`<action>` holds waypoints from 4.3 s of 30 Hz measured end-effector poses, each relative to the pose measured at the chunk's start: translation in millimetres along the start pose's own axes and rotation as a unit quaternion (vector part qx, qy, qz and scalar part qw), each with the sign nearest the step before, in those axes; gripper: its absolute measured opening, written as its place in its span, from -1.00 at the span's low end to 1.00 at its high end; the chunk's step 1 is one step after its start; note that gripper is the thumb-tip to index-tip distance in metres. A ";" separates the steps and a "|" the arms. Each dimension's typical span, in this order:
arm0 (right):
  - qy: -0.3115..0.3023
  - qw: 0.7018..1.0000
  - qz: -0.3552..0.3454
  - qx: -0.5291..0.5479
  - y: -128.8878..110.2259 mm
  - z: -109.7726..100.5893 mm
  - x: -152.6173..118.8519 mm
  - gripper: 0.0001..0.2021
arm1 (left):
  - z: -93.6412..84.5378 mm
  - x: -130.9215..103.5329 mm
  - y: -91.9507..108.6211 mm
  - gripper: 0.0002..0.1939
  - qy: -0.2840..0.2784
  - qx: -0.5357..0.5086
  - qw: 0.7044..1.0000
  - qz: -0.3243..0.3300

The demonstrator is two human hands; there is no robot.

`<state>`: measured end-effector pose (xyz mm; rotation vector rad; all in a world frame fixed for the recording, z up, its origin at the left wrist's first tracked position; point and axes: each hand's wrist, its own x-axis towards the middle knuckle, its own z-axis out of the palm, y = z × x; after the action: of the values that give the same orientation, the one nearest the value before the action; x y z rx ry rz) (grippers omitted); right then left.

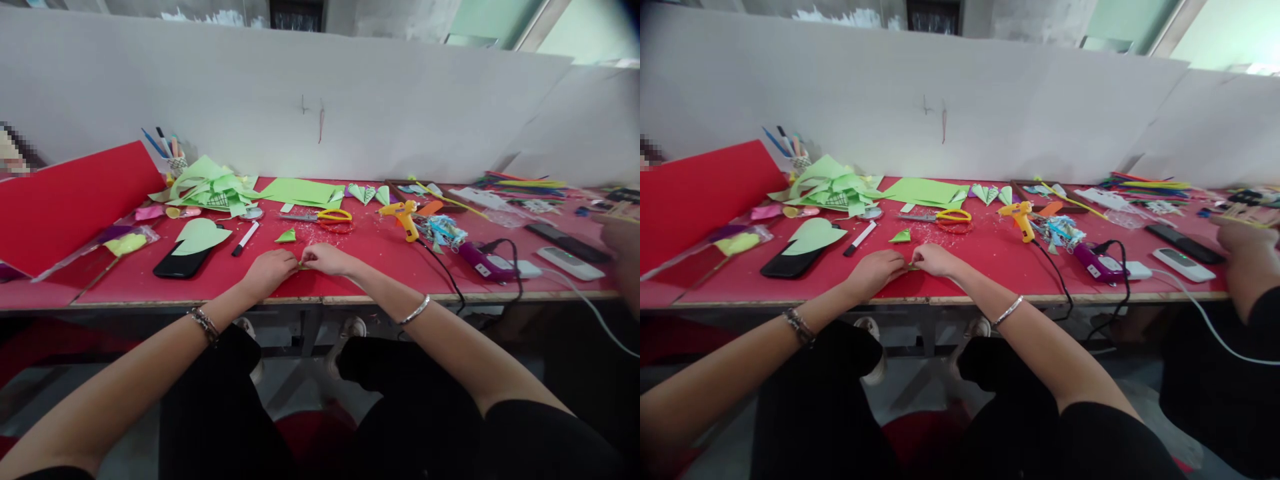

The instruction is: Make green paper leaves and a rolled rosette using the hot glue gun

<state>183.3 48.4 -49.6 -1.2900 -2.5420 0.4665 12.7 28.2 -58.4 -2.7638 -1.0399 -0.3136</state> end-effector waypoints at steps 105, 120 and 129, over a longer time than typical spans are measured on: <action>0.033 0.909 -0.185 -0.371 -5.5 -49.1 5.1 -0.72 | -37.5 37.0 -24.5 -0.69 -0.177 -0.533 0.802 -0.202; -0.288 0.947 -0.136 0.040 -10.3 -79.5 6.3 -0.75 | -56.2 30.5 -15.5 -0.71 -0.194 0.024 0.981 0.012; -0.143 0.930 -0.147 -0.304 -28.5 -69.3 -8.8 -0.80 | -55.7 25.4 -20.9 -0.61 -0.300 -0.595 0.738 -0.107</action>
<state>192.6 37.0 24.4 -1.0180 -3.2131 -0.2420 9.9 46.8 3.6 -4.0651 -1.7808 -0.0881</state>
